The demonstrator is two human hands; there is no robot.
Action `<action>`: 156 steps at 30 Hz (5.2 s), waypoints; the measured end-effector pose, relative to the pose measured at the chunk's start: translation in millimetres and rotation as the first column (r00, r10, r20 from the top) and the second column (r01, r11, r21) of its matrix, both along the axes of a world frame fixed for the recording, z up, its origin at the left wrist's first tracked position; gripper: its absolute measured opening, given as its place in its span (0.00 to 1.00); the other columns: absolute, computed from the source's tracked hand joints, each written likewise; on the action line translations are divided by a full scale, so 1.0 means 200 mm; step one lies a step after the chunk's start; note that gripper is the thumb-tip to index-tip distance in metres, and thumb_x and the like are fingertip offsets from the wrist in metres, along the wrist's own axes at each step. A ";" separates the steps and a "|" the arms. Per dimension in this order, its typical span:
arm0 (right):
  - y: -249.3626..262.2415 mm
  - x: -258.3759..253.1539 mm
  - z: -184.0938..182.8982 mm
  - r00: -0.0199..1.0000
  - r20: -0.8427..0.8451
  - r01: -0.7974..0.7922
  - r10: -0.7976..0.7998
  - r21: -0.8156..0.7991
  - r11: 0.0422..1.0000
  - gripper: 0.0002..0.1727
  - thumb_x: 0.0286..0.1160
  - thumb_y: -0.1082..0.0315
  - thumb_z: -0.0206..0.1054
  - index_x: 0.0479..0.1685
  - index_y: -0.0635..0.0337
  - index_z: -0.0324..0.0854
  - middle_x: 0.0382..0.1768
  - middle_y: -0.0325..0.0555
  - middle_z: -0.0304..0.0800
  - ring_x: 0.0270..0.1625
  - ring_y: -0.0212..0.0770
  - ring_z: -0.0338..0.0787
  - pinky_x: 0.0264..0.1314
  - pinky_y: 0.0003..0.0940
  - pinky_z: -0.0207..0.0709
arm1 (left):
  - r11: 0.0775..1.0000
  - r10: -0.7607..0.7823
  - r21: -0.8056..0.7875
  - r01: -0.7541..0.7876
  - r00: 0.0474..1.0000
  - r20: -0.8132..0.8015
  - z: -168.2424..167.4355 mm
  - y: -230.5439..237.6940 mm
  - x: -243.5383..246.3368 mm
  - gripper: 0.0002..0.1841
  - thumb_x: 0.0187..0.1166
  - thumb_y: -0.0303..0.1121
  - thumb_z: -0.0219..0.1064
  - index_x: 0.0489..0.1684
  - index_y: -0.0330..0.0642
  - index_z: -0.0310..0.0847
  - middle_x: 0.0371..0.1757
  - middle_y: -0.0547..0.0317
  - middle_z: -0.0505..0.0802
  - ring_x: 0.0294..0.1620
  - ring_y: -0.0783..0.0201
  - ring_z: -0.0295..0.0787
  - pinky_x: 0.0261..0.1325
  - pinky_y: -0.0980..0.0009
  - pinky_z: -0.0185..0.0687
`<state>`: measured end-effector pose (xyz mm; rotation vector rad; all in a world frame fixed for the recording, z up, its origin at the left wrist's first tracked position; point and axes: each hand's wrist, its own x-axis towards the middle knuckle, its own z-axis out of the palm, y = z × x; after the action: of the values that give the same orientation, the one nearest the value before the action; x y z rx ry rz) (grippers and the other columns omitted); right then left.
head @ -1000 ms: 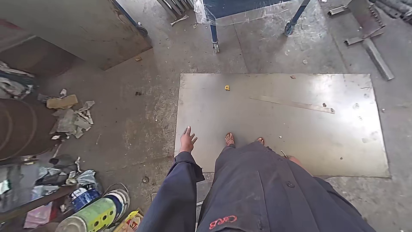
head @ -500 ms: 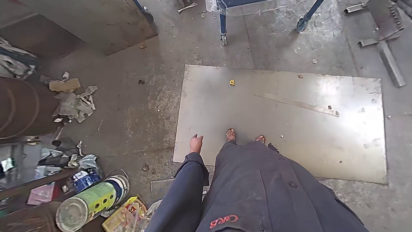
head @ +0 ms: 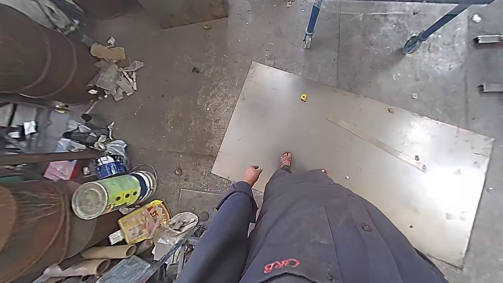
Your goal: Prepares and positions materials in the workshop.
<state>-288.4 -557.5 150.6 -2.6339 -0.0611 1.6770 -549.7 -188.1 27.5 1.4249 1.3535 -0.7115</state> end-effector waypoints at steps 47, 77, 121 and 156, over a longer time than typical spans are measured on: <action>0.06 0.17 -0.48 0.988 0.095 0.119 -0.121 0.023 0.993 0.27 0.74 0.55 0.75 0.67 0.63 0.83 0.61 0.64 0.89 0.67 0.60 0.88 0.71 0.62 0.75 | 0.995 0.085 -0.062 -0.081 0.994 0.065 0.05 0.10 0.03 0.24 0.88 0.42 0.63 0.74 0.34 0.79 0.69 0.39 0.88 0.66 0.48 0.89 0.71 0.50 0.81; -0.29 0.73 -0.39 0.905 0.073 -0.422 0.418 0.051 0.905 0.23 0.83 0.49 0.61 0.56 0.61 0.87 0.58 0.63 0.90 0.66 0.61 0.89 0.64 0.65 0.79 | 0.958 0.280 0.037 -0.283 0.958 0.066 0.25 -0.84 0.07 0.25 0.88 0.44 0.65 0.76 0.37 0.79 0.67 0.41 0.90 0.64 0.48 0.90 0.68 0.48 0.82; -0.58 0.71 -0.50 0.885 -0.043 -0.451 0.463 0.167 0.877 0.19 0.81 0.62 0.63 0.67 0.54 0.87 0.59 0.58 0.92 0.65 0.57 0.90 0.69 0.59 0.78 | 0.966 0.246 0.077 -0.248 0.969 0.040 0.36 -1.07 -0.02 0.23 0.89 0.43 0.64 0.74 0.36 0.81 0.69 0.39 0.89 0.68 0.46 0.88 0.75 0.47 0.79; -0.49 0.71 -0.49 0.880 -0.050 -0.454 0.472 0.202 0.868 0.18 0.83 0.63 0.61 0.64 0.56 0.88 0.57 0.59 0.92 0.63 0.56 0.90 0.67 0.58 0.78 | 0.976 0.201 0.087 -0.202 0.979 0.018 0.39 -1.06 0.03 0.23 0.89 0.44 0.63 0.74 0.37 0.81 0.69 0.39 0.89 0.68 0.47 0.89 0.75 0.47 0.78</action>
<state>-146.3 -654.8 51.8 -2.5234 -0.8719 1.8060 -543.5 -399.9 106.0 1.3339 1.5130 -0.5171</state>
